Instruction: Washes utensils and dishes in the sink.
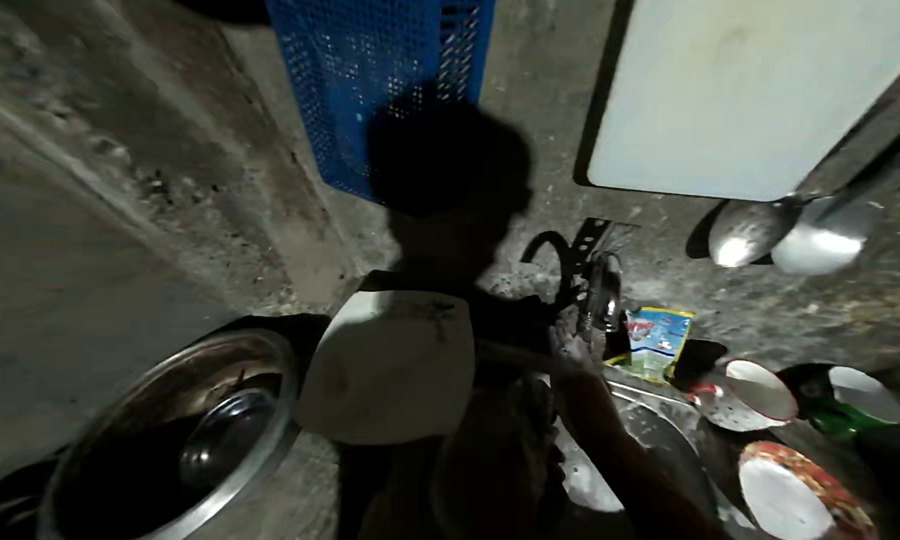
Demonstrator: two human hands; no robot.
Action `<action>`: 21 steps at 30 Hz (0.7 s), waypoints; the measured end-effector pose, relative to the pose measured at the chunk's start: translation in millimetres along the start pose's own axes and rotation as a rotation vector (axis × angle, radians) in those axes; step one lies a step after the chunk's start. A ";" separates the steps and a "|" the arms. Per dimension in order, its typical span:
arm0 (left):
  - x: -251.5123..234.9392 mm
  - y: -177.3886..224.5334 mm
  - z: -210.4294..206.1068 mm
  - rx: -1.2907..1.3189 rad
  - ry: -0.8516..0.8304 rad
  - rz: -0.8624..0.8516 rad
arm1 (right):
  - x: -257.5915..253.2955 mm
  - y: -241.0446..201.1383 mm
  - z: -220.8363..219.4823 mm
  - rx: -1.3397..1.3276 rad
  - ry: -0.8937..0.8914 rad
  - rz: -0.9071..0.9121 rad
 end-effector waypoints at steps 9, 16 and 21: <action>-27.0 -60.4 -20.6 0.195 -0.080 0.110 | 5.1 19.9 -50.4 -1.146 -0.277 -0.319; -15.3 -39.1 -6.8 0.240 -0.012 0.233 | -0.1 8.9 -65.7 -1.014 -0.393 -0.312; -52.7 -108.7 -21.0 0.188 -0.024 0.149 | -1.3 -2.7 -63.3 -0.656 -0.521 -0.317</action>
Point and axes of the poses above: each hand's wrist, its own x-axis away from the middle knuckle, its own z-axis out of the back of the hand, y = z × x, the point moved 7 cm from there along -x, towards the middle knuckle, and after that the axes turned 2 degrees about x, right-handed, at the moved point
